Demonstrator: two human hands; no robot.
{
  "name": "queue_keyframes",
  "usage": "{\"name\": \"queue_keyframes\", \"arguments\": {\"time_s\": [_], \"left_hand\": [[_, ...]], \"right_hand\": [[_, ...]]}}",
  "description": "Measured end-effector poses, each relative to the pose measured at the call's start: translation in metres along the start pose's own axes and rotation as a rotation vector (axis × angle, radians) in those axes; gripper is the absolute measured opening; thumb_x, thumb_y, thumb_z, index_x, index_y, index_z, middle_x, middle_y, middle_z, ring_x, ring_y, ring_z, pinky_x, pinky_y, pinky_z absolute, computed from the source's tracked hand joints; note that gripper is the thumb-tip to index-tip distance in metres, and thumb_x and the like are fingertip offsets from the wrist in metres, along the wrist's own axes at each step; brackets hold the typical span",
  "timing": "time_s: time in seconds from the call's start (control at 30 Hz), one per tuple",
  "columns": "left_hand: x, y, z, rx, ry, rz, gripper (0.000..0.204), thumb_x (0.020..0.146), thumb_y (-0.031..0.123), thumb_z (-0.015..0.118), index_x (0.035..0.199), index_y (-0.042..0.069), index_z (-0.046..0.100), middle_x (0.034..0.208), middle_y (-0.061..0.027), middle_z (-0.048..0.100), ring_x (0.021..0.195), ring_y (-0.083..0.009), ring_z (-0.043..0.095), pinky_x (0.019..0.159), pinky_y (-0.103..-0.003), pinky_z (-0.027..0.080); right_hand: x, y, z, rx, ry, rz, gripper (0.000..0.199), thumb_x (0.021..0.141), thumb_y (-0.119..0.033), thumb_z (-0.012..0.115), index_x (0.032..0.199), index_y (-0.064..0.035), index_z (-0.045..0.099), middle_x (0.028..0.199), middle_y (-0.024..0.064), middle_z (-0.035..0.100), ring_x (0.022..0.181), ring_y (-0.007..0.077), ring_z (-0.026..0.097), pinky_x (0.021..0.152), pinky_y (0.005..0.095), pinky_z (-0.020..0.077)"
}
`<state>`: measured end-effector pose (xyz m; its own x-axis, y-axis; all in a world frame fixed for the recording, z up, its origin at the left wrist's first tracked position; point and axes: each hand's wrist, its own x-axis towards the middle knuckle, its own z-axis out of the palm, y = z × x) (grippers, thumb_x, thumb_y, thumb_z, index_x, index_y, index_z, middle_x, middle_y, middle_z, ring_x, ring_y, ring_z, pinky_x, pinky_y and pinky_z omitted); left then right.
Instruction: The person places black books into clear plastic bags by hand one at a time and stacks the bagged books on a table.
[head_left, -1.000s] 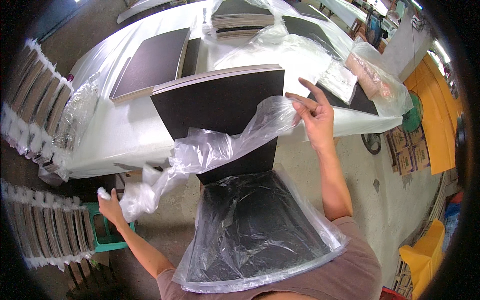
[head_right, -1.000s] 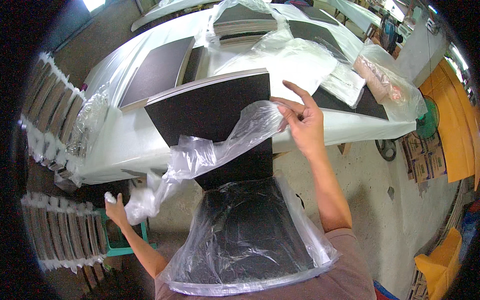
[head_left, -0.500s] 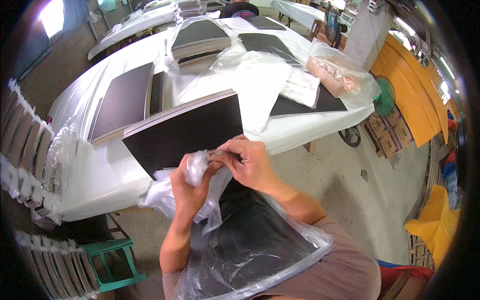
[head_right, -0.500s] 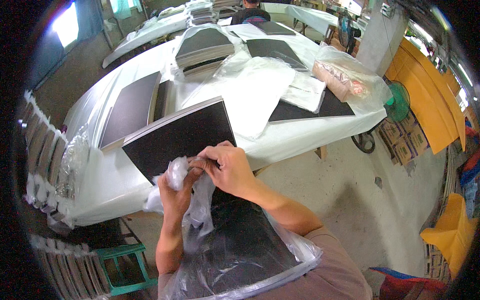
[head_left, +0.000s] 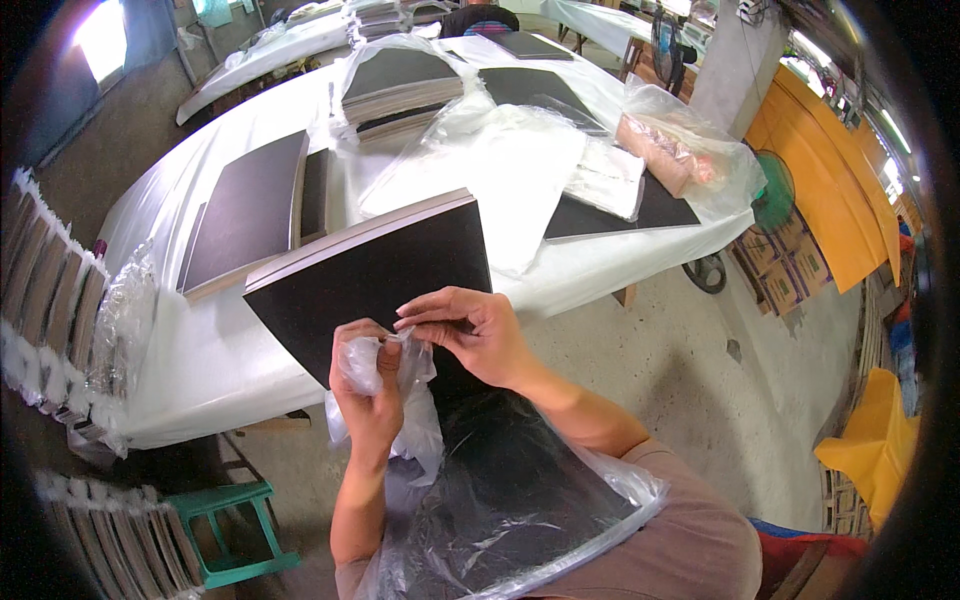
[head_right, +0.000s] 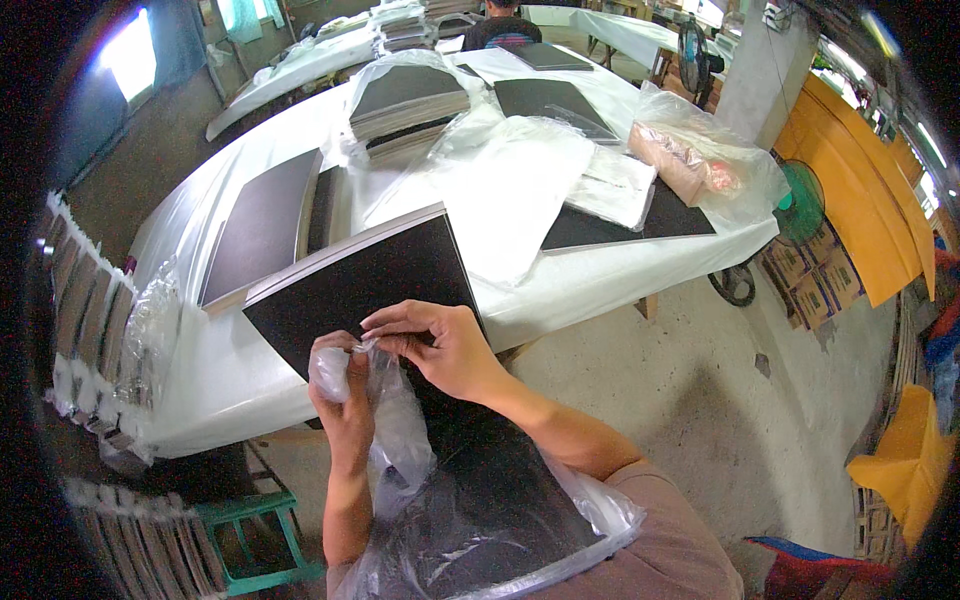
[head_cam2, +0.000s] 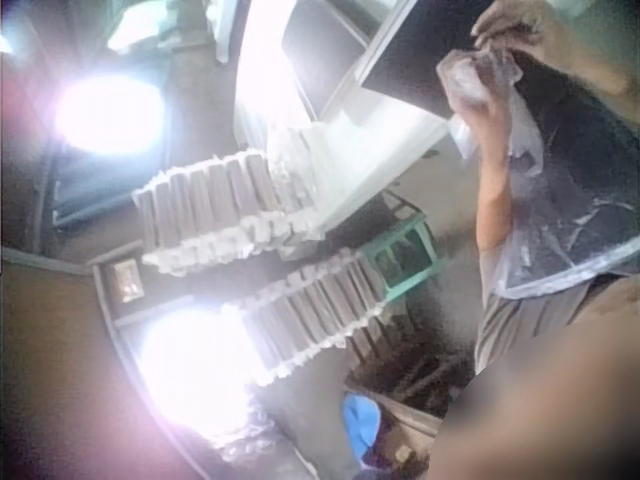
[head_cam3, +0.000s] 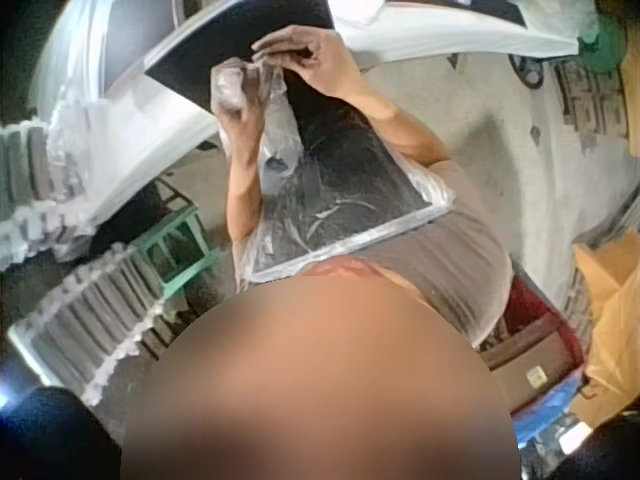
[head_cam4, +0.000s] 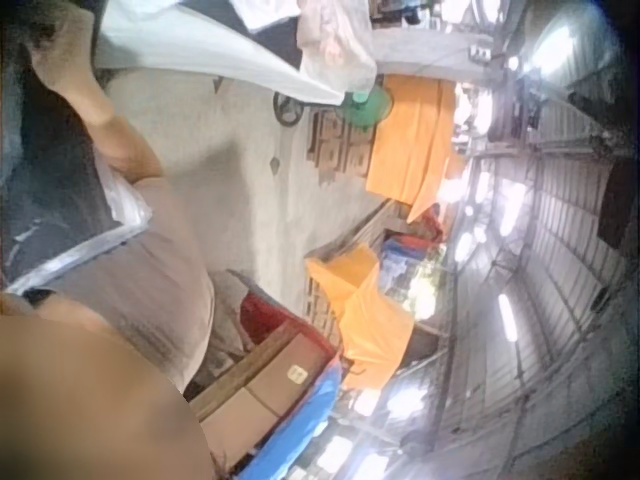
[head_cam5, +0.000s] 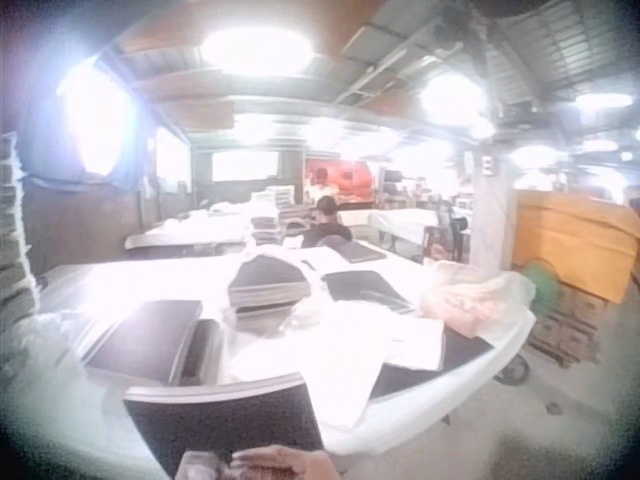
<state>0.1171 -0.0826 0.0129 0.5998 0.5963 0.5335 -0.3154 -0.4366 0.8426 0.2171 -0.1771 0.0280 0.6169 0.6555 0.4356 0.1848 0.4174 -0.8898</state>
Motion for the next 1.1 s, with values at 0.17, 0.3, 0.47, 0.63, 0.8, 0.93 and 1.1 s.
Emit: {"name": "queue_keyframes", "arguments": {"time_s": [0.17,0.3,0.47,0.63,0.8,0.93,1.1], "left_hand": [[-0.001,-0.002,-0.007,-0.084,0.04,-0.153,0.012,0.083,0.013,0.054,0.091,0.005,0.05,0.087,0.0002,0.047,0.08,-0.0075,0.043,0.071,-0.02,0.035],[0.002,0.002,-0.002,-0.098,0.056,-0.111,0.013,0.082,0.012,0.056,0.085,0.002,0.048,0.079,-0.0014,0.047,0.072,-0.0082,0.044,0.064,-0.021,0.037],[0.001,-0.007,-0.004,-0.067,0.048,0.043,0.014,0.081,0.012,0.056,0.084,0.002,0.049,0.083,-0.0031,0.048,0.073,-0.0092,0.045,0.065,-0.022,0.037],[-0.001,0.007,-0.006,-0.182,0.076,-0.145,0.015,0.084,0.019,0.054,0.083,0.004,0.05,0.071,0.0003,0.048,0.066,-0.0081,0.046,0.059,-0.021,0.038],[-0.006,0.008,-0.009,-0.454,-0.052,-0.456,0.02,0.084,0.027,0.053,0.084,0.007,0.051,0.069,0.0033,0.047,0.06,-0.0041,0.042,0.051,-0.018,0.032],[-0.021,-0.005,-0.024,-0.461,-0.33,-0.362,0.035,0.072,0.024,0.068,0.097,0.006,0.052,0.073,0.0039,0.049,0.063,-0.0068,0.045,0.056,-0.02,0.037],[-0.017,-0.014,-0.083,-0.373,-1.003,-0.278,0.038,0.052,0.025,0.079,0.078,0.003,0.062,0.084,-0.0103,0.06,0.079,-0.0211,0.056,0.067,-0.031,0.043]], "right_hand": [[0.001,0.004,-0.002,-0.086,-0.005,0.115,0.012,0.076,-0.01,0.062,0.084,-0.0019,0.062,0.076,0.0031,0.061,0.069,0.0061,0.054,0.063,0.0191,0.0432],[0.001,0.015,-0.01,0.004,0.012,0.104,0.025,0.08,-0.02,0.06,0.099,-0.0043,0.056,0.073,-0.001,0.055,0.061,0.0043,0.045,0.057,0.0184,0.0392],[0.002,-0.003,0.008,0.128,-0.073,0.155,0.04,0.076,-0.01,0.063,0.111,-0.0035,0.046,0.089,0.0056,0.059,0.079,0.0077,0.055,0.067,0.0204,0.0435],[0.0,0.009,0.003,0.156,-0.14,0.225,0.029,0.077,-0.007,0.06,0.104,-0.003,0.05,0.08,0.0041,0.059,0.074,0.008,0.055,0.065,0.0197,0.043],[-0.002,0.01,0.005,0.515,-0.17,0.326,0.023,0.079,-0.009,0.058,0.101,-0.0038,0.051,0.068,-0.0015,0.053,0.06,0.0045,0.049,0.054,0.017,0.0371],[0.002,0.0,-0.006,0.424,-0.038,0.301,0.025,0.08,-0.01,0.057,0.103,-0.0067,0.05,0.066,-0.0036,0.05,0.057,0.0028,0.044,0.049,0.016,0.0328],[0.018,-0.009,-0.062,0.397,0.191,0.215,0.031,0.079,-0.009,0.056,0.109,-0.0059,0.047,0.061,-0.0021,0.051,0.056,0.0053,0.048,0.053,0.0172,0.0379]]}}
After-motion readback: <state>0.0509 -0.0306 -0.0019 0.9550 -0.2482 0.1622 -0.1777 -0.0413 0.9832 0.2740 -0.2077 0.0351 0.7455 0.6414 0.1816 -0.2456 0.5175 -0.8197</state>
